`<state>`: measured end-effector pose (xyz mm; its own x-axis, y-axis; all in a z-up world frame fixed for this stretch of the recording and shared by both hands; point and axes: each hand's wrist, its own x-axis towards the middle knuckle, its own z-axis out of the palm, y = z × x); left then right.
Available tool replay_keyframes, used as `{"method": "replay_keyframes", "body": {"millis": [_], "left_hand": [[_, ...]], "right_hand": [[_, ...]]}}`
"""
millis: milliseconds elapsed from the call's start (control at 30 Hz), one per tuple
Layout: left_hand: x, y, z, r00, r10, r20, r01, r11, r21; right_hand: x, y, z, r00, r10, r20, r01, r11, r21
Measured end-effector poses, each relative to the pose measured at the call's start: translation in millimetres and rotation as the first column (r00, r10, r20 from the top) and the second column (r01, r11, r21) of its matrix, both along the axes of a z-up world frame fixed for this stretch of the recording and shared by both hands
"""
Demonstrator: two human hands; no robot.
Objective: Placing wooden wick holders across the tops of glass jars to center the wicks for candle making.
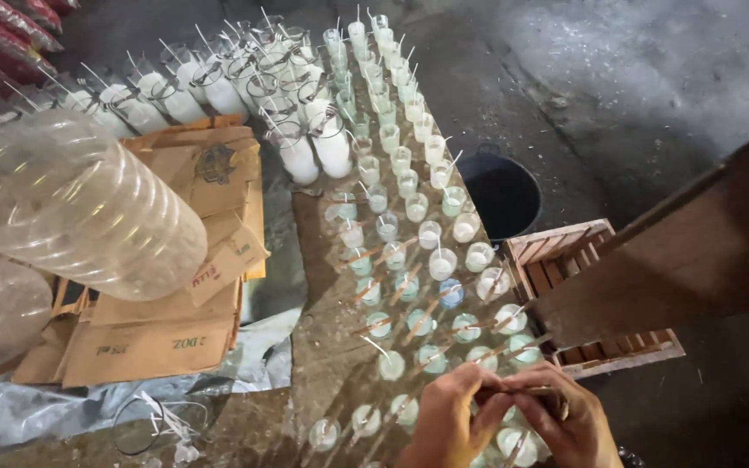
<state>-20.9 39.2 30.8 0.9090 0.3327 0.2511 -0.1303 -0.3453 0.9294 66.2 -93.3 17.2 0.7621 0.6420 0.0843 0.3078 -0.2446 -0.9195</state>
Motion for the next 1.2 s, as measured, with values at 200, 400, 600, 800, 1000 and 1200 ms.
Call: {"method": "replay_keyframes", "body": {"millis": [200, 400, 600, 800, 1000, 1200], "left_hand": [[-17, 13, -15, 0.974, -0.032, -0.224, -0.047, 0.94, -0.338], [-31, 32, -11, 0.992, -0.022, -0.125, -0.004, 0.979, -0.205], [-42, 38, 4, 0.982, -0.088, -0.168, 0.048, 0.972, -0.229], [-44, 32, -4, 0.998, -0.065, 0.025, 0.069, 0.967, -0.246], [-45, 30, -6, 0.998, -0.045, 0.054, 0.05, 0.995, -0.088], [-45, 29, -5, 0.997, -0.08, -0.023, 0.072, 0.967, -0.245]], "right_hand": [[-10, 16, -11, 0.999, 0.051, 0.019, -0.051, 0.999, 0.008], [-25, 28, -14, 0.952, -0.01, -0.305, 0.061, 0.986, 0.158], [-32, 26, -14, 0.944, 0.073, -0.322, 0.014, 0.965, 0.262], [-37, 26, -13, 0.964, 0.022, -0.266, 0.021, 0.987, 0.159], [-39, 25, -18, 0.972, 0.054, -0.23, -0.013, 0.984, 0.178], [-41, 20, -30, 0.946, -0.028, -0.323, 0.062, 0.994, 0.095]]}}
